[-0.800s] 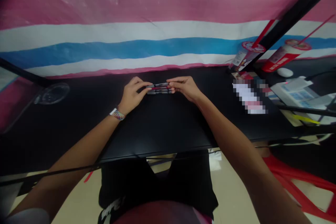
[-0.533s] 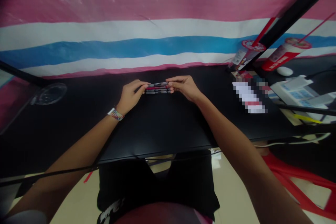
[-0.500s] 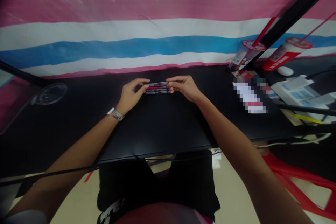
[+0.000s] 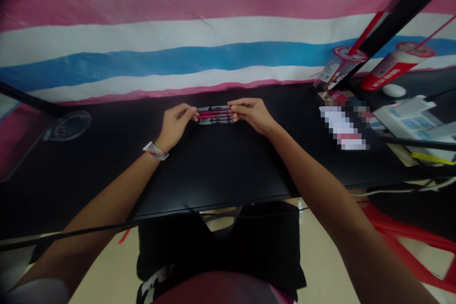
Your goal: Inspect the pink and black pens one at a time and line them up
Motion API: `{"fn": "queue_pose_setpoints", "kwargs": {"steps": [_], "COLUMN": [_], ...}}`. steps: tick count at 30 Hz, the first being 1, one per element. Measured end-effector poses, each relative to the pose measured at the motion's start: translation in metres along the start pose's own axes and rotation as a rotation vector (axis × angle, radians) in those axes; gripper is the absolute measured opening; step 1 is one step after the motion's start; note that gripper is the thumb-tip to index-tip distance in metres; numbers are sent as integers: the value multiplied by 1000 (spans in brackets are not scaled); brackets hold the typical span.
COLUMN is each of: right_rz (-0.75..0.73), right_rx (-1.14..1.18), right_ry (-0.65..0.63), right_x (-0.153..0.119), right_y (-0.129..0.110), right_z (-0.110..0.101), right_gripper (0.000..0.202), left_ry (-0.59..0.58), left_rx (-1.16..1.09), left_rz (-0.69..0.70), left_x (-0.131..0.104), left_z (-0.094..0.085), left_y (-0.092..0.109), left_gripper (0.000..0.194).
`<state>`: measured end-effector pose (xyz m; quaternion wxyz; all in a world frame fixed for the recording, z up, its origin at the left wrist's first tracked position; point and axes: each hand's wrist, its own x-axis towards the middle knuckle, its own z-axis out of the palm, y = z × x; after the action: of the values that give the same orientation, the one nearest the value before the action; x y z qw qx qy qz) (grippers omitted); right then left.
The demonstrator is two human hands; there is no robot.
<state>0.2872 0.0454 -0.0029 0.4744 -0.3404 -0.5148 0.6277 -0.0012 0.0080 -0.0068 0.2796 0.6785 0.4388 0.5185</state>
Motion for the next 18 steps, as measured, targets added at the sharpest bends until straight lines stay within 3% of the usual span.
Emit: {"fn": "queue_pose_setpoints", "kwargs": {"steps": [4, 18], "right_rz": [3, -8], "right_rx": [-6, 11], "right_ry": [5, 20], "right_x": [1, 2], "right_y": [2, 1], "right_z": [-2, 0], "right_gripper": [39, 37], "left_ry": [22, 63], "left_rx": [-25, -13], "left_rz": [41, 36], "left_x": [0, 4], "left_z": [-2, -3], "left_y": [-1, -6], "left_gripper": [21, 28]}}
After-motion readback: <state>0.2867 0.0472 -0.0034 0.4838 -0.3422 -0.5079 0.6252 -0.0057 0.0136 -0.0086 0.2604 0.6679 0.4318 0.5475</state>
